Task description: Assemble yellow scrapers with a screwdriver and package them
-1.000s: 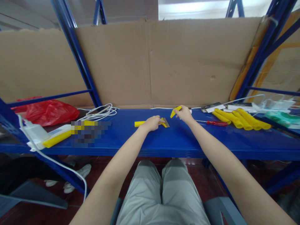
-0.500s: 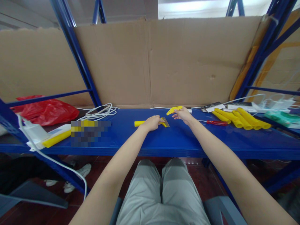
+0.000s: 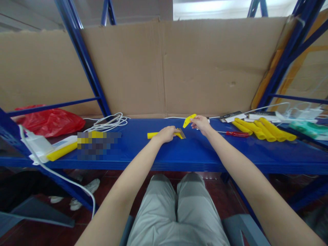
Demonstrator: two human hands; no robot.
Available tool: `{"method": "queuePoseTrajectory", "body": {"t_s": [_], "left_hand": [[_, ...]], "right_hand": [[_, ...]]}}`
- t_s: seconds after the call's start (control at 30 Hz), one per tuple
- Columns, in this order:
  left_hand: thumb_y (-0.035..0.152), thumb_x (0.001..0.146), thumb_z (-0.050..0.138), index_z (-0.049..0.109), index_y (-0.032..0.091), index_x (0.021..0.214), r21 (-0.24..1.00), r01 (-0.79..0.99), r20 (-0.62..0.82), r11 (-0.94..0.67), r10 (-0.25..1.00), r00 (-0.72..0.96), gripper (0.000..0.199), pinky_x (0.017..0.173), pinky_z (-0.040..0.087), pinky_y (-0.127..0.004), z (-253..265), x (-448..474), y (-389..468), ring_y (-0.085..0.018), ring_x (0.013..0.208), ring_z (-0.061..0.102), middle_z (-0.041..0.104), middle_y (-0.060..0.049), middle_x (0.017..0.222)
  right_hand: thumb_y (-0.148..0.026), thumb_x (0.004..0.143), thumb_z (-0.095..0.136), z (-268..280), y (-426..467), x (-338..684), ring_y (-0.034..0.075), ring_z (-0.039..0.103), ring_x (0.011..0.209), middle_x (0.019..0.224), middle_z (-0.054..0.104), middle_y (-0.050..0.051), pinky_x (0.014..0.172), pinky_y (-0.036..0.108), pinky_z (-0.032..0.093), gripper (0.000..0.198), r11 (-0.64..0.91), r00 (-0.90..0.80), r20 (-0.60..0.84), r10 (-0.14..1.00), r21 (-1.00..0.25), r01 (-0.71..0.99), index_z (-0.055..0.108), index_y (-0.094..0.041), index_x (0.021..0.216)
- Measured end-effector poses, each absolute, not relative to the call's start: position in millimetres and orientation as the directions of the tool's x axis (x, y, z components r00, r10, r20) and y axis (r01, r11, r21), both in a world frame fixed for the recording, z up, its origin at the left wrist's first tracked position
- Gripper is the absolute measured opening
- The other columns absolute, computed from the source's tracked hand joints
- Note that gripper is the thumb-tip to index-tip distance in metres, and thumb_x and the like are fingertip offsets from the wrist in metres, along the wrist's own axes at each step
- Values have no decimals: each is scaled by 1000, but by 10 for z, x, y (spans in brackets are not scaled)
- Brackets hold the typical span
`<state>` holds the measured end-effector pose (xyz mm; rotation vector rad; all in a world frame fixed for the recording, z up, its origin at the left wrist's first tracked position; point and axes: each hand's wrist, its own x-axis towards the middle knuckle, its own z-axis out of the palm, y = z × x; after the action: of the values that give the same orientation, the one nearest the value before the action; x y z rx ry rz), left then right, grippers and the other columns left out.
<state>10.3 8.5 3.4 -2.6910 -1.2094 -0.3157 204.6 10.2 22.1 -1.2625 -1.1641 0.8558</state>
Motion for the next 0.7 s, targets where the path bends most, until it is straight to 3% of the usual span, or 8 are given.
{"method": "queuePoseTrajectory", "body": {"t_s": [0.17, 0.47, 0.7], "left_hand": [[15, 85, 57, 60, 28, 127, 8, 754, 291, -657, 723, 626, 44, 95, 45, -29, 22, 95, 106, -21, 111, 61, 67, -4, 119], [17, 82, 64, 54, 23, 132, 107, 798, 275, -594, 789, 550, 51, 95, 46, -30, 55, 126, 87, -23, 112, 62, 68, -7, 120], [18, 81, 66, 56, 23, 120, 128, 810, 268, -573, 806, 528, 41, 89, 48, -30, 57, 139, 84, -22, 108, 64, 69, -6, 115]], "right_hand": [[-3, 80, 61, 153, 130, 2029, 5, 48, 42, 56, 59, -3, 43, 16, 44, 10, 132, 173, 156, 972, -981, 141, 61, -12, 85], [-3, 76, 64, -5, 212, 1888, 6, 45, 41, 54, 59, -3, 39, 16, 37, 38, 97, 95, 134, 986, -941, 324, 61, -7, 113], [-1, 75, 64, -63, 262, 1893, 10, 58, 55, 62, 66, 0, 60, 21, 50, 35, 139, 23, 160, 987, -913, 385, 65, -8, 109]]}}
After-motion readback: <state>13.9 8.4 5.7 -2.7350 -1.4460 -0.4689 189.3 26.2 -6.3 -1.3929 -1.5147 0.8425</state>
